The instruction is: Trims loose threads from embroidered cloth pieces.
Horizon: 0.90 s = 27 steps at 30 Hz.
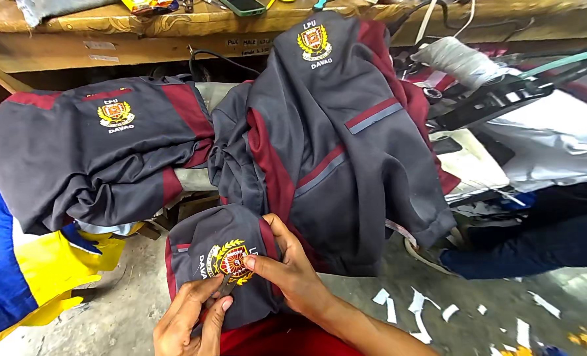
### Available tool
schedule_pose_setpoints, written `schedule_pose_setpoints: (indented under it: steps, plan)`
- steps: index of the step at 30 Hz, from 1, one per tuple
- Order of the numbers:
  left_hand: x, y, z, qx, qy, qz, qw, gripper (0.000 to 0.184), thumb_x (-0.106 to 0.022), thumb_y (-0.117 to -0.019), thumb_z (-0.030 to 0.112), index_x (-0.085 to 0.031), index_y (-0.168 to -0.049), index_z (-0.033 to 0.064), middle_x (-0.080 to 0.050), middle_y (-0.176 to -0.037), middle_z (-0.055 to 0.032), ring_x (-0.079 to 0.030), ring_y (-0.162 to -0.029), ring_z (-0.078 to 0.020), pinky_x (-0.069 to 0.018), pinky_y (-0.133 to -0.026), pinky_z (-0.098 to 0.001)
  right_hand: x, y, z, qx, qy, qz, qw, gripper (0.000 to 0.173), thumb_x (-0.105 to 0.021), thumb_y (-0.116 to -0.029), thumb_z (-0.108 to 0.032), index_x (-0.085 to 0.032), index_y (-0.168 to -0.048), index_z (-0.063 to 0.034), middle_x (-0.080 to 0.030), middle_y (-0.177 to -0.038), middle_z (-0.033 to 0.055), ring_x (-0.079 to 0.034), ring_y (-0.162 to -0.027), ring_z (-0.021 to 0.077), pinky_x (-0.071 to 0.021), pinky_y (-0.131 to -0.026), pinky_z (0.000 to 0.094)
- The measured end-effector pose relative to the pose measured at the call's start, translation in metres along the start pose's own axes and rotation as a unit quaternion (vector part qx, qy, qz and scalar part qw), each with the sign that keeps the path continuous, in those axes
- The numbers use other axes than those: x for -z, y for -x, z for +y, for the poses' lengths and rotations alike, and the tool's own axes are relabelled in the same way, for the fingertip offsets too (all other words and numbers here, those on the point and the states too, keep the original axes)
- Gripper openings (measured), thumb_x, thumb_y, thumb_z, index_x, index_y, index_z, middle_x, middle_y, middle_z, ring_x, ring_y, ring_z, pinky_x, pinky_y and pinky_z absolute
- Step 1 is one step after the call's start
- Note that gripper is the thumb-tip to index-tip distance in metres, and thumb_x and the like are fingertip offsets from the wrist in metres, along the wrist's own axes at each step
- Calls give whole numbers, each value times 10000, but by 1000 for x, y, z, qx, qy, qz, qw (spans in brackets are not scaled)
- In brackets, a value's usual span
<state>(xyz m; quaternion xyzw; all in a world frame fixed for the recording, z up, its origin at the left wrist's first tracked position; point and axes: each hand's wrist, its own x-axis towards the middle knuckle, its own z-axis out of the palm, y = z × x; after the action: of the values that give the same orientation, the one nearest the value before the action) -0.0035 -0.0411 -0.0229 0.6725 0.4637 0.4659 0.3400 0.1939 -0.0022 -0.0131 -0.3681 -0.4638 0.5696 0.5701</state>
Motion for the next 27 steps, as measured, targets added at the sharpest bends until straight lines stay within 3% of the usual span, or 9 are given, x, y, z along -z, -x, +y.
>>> schedule_pose_setpoints:
  steps: [27]
  plan:
    - [-2,-1,-4,-50,-47,27,997,159,-716,-952,111,-755,-1053,-5,-724,-994,-80,-690,-939,-50,-575,-842,-164,1,2,1,-14,-14,-12,1000,385,-618,-872,76,-478,-1224,8,-642,-1147,92,-669,-1053,128,-580,-926,308]
